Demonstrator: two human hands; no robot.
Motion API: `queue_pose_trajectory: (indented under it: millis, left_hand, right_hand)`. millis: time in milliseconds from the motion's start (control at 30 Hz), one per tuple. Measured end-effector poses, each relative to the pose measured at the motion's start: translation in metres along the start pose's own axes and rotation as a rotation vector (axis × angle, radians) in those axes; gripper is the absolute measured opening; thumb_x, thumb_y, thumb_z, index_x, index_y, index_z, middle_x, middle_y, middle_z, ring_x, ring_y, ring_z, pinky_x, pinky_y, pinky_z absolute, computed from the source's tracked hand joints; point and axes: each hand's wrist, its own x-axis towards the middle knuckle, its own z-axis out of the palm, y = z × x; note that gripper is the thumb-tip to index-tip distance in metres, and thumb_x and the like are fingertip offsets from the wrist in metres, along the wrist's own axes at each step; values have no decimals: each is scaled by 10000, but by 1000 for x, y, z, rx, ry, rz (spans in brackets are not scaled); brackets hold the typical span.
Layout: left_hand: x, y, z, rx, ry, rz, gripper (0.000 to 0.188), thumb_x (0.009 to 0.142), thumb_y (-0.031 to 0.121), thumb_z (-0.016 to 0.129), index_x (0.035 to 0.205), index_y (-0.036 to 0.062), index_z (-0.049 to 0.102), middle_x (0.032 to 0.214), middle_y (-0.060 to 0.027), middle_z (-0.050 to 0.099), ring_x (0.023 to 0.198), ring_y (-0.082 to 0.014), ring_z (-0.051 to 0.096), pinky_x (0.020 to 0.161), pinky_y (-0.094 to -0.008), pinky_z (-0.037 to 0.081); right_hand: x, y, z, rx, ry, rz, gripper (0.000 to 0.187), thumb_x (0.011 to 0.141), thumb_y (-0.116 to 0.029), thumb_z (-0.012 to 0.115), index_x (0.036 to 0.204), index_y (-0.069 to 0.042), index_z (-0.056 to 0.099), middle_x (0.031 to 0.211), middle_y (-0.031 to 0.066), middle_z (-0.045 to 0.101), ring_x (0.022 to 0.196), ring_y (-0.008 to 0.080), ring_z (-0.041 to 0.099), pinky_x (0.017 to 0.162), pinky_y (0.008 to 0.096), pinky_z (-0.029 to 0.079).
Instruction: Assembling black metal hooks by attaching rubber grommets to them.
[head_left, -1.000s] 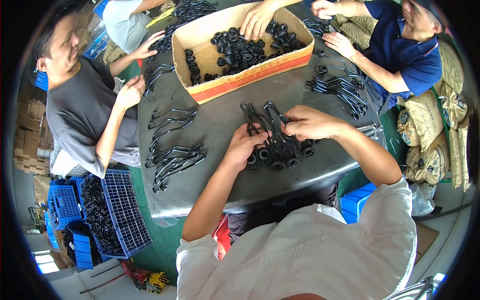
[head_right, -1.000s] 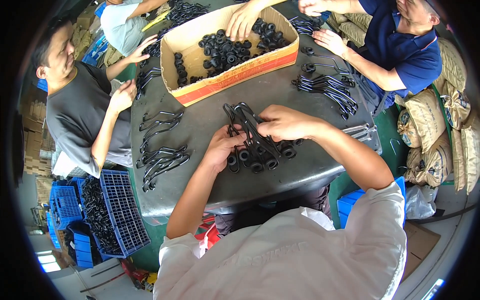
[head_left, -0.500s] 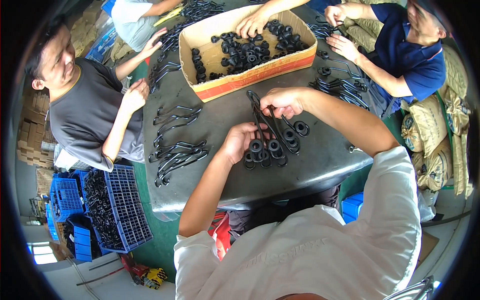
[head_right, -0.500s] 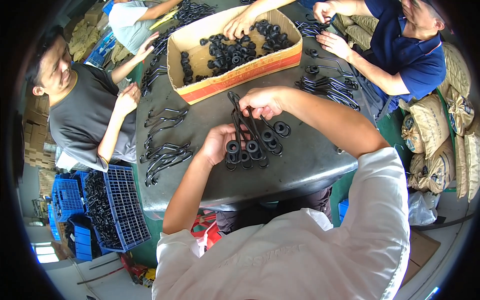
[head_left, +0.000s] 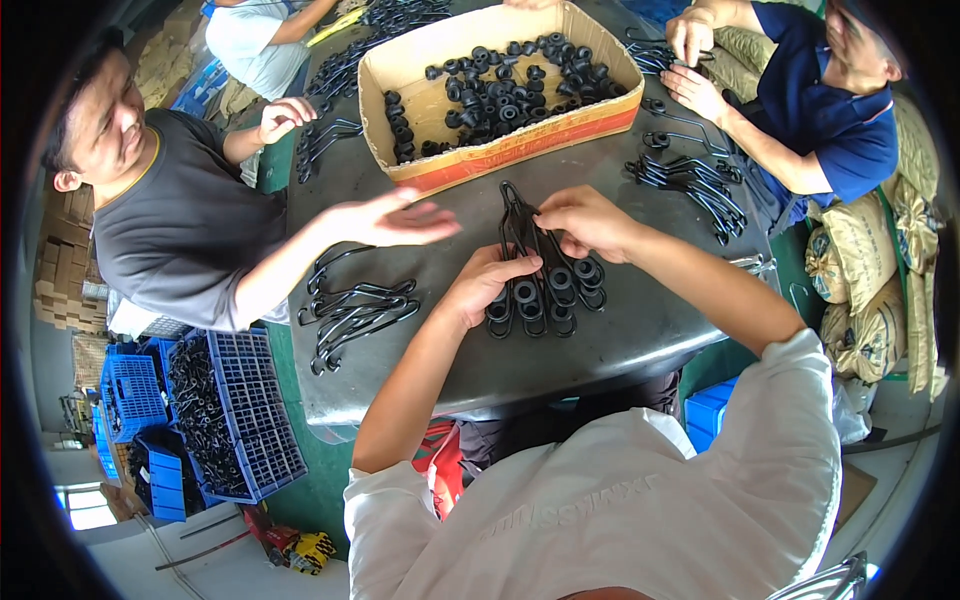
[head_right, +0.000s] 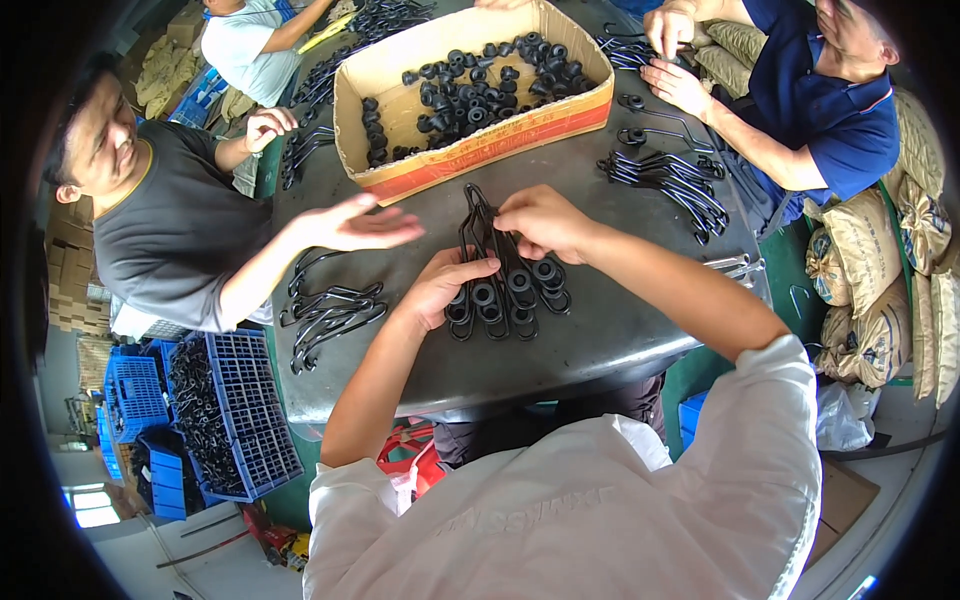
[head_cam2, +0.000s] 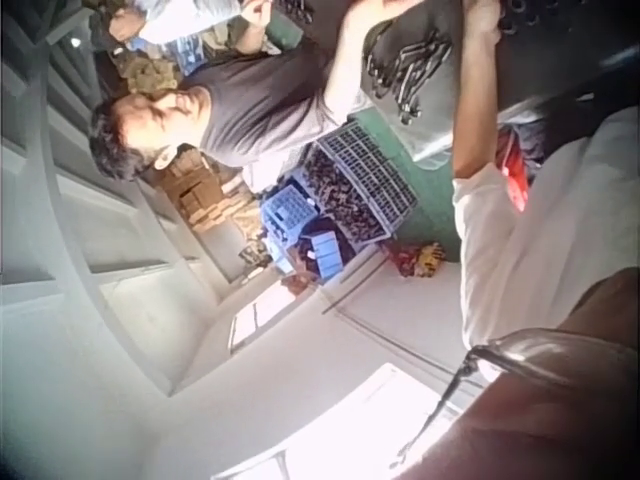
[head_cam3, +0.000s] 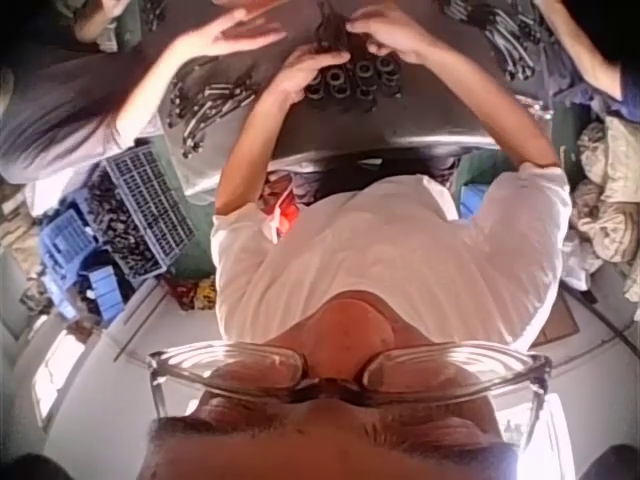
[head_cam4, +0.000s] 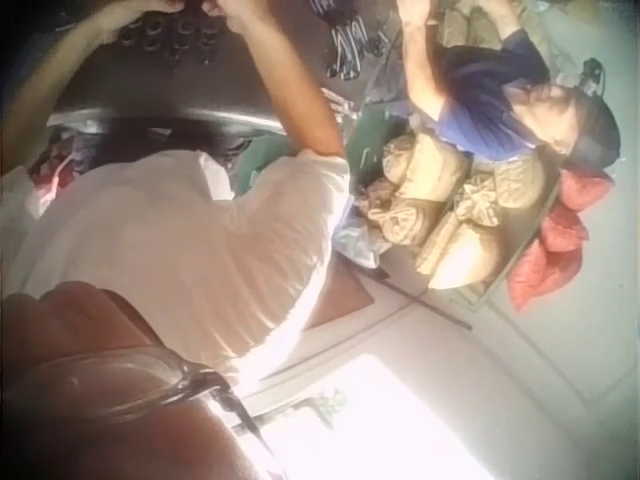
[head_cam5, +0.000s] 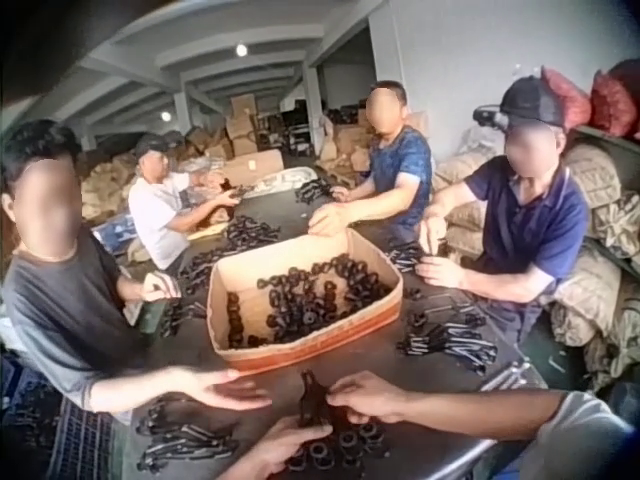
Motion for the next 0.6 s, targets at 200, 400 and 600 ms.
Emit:
queue_pose_trajectory:
  millis: [200,400,600]
  left_hand:
    - [-3,-2,-2,218,-36,157,235,883,210,764,1025,39,686,996,-34,710,901,-112,652,857,-275,501]
    - [-35,-8,12,21,11,103,235,892,172,762,1058,31,674,990,-22,708,922,-98,648,844,-251,502]
    - [-67,14,28,-97,80,222,305,906,147,738,1163,13,645,1056,-50,705,945,-128,664,869,-281,518]
  right_hand:
    - [-13,4,-12,21,26,64,227,952,-246,682,963,-23,640,768,34,623,495,76,476,420,231,302]
    - [-11,12,-13,51,-390,67,197,892,-162,755,880,-40,601,749,32,623,554,83,522,470,219,347]
    - [-13,-17,-7,53,-422,-39,171,894,-134,758,990,-31,660,859,13,672,699,73,595,616,205,465]
